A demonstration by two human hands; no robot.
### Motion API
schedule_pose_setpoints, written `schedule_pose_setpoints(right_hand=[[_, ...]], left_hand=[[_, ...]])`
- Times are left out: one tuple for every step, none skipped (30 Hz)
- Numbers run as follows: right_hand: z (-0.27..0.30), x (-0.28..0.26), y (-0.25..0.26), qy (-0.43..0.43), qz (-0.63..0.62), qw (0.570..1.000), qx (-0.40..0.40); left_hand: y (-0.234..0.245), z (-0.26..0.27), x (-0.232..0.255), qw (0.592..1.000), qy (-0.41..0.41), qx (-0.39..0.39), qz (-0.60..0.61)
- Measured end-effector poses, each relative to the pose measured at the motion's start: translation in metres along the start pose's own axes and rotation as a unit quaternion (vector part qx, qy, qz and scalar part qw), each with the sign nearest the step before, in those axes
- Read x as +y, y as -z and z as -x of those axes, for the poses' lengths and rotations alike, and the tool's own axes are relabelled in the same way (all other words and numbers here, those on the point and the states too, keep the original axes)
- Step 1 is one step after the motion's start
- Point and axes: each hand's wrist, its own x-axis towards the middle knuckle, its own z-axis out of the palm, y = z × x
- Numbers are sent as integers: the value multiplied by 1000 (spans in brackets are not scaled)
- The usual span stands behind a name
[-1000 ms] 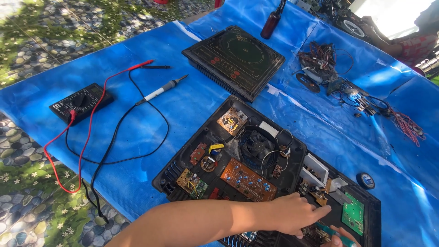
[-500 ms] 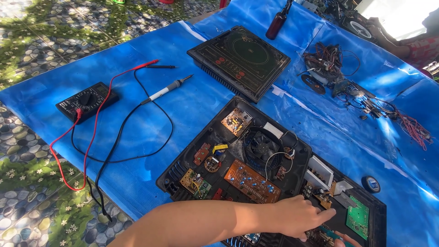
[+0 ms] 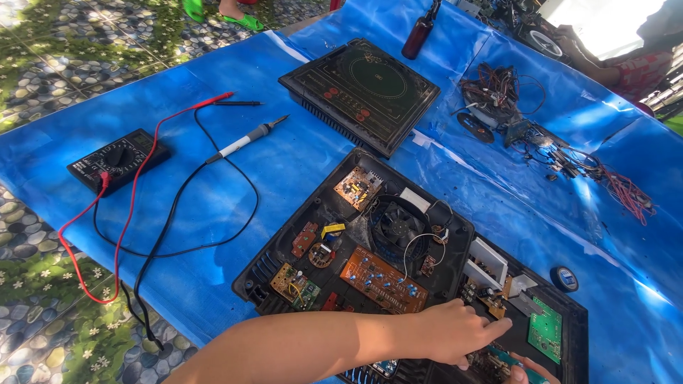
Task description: Repairing the internal components and circuit board of an induction cooker using a screwdriver.
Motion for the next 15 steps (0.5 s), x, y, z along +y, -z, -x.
schedule_pose_setpoints(right_hand=[[13, 0, -9, 26, 37, 999, 25], [25, 0, -19, 52, 74, 995, 48], [19, 2, -12, 53, 73, 995, 50], [12, 2, -6, 57, 100, 993, 27], [6, 2, 0, 60, 125, 990, 4], [-15, 4, 16, 62, 125, 990, 6], [-35, 5, 32, -10, 7, 1000, -17], [-55, 8, 49, -79, -116, 989, -45], [-41, 7, 39, -77, -117, 989, -43], [-27, 6, 28, -25, -37, 999, -15], [-13, 5, 18, 28, 43, 999, 13], [-12, 3, 20, 29, 42, 999, 15], [-12, 2, 22, 49, 105, 993, 2], [-11, 0, 24, 68, 165, 984, -12], [35, -18, -35, 69, 163, 984, -9]], left_hand=[[0, 1, 1, 1000, 1, 1, 0], [1, 1, 1, 1000, 3, 1, 0], [2, 1, 2, 1000, 1, 2, 0], [3, 1, 2, 1000, 2, 0, 6], [5, 1, 2, 1000, 3, -1, 13], [4, 1, 2, 1000, 1, -1, 12], [3, 1, 1, 1000, -1, 4, 0], [2, 1, 1, 1000, -3, 9, -13], [3, 3, 2, 1000, -6, 9, -13], [6, 3, 3, 1000, -3, 2, -11], [8, 4, 4, 1000, -1, -5, -9], [8, 4, 5, 1000, -4, -4, -9], [7, 4, 6, 1000, 1, 0, -14], [7, 4, 7, 1000, 6, 4, -19], [10, 4, 8, 1000, 3, 5, -19]])
